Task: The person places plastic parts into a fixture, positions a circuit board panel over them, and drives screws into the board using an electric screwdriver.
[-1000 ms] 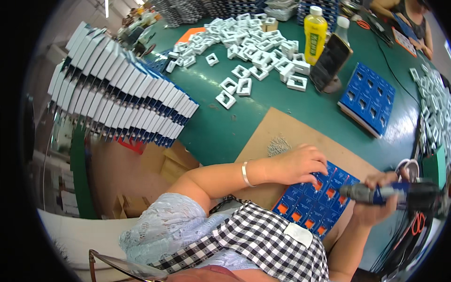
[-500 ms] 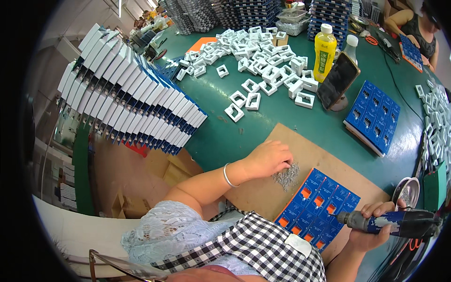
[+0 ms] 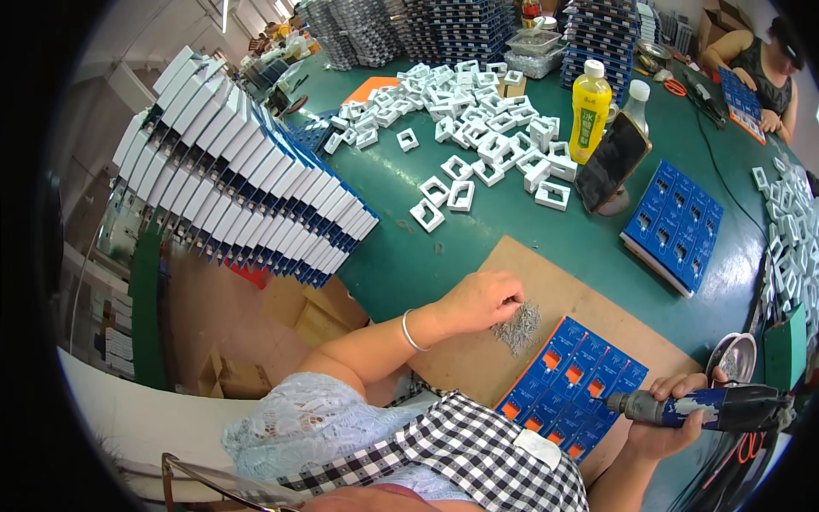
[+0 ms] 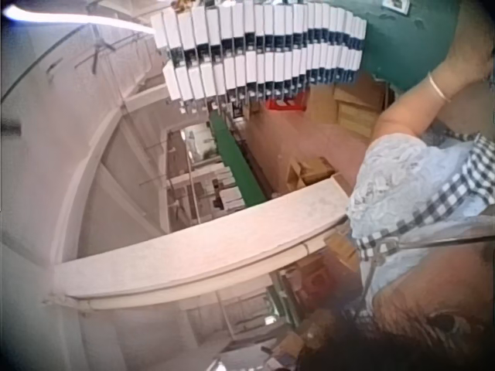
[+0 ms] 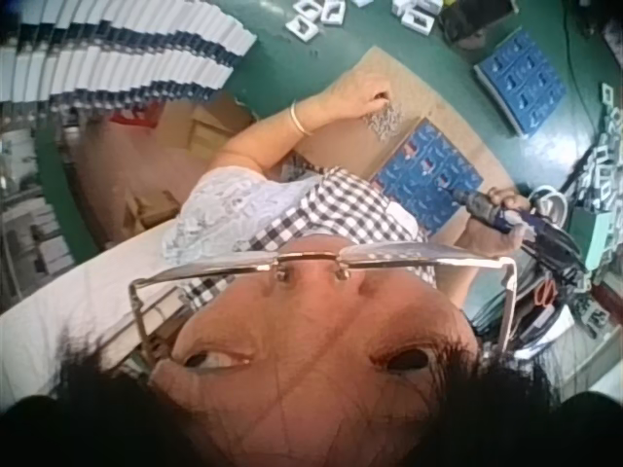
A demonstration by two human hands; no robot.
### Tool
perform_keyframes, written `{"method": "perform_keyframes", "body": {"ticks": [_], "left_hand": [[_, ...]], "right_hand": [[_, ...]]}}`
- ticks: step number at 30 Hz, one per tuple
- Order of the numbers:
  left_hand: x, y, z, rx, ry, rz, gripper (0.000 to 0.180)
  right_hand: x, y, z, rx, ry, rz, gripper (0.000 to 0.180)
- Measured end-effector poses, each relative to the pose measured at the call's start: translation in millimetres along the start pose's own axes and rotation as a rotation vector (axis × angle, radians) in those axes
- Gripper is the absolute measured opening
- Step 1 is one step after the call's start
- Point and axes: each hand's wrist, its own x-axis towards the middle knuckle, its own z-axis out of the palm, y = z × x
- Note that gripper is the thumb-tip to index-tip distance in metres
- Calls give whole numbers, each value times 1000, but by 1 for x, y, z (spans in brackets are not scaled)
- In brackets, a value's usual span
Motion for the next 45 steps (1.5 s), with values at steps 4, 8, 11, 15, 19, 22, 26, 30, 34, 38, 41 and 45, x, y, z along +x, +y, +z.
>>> {"method": "perform_keyframes", "body": {"ticks": [4,8,11,15,19,22,26,30,34,38,41,45], "left_hand": [[-3,-2,5,-13,-22,-27,9],[-3,-2,8,-52,28,-37,9],[0,-2,3,-72,50,4,8],[-7,-2,7,-62,88,56,11],[-14,5,9,-115,47,38,10],[-8,9,7,-72,-21,43,9],[5,4,7,35,54,227,9],[12,26,3,-134,-45,60,10],[32,56,19,-289,-100,12,17],[36,64,41,-262,-181,119,14],[41,72,53,-190,-221,257,13],[46,80,63,-110,-228,382,13]], "right_hand": [[1,-1,0,12,1,13,65],[0,-3,3,11,-1,13,64],[-2,-3,3,24,50,14,63],[-5,-3,-1,29,74,32,63],[-11,-8,-6,42,68,33,62],[-16,-11,-11,54,74,34,62],[-15,-3,-37,263,52,154,64],[-7,-7,-6,196,43,75,57],[-3,-11,-8,88,87,17,58],[-7,-13,-21,106,84,14,60],[-12,-12,-26,141,108,12,61],[-11,-10,-27,96,97,19,59]]}}
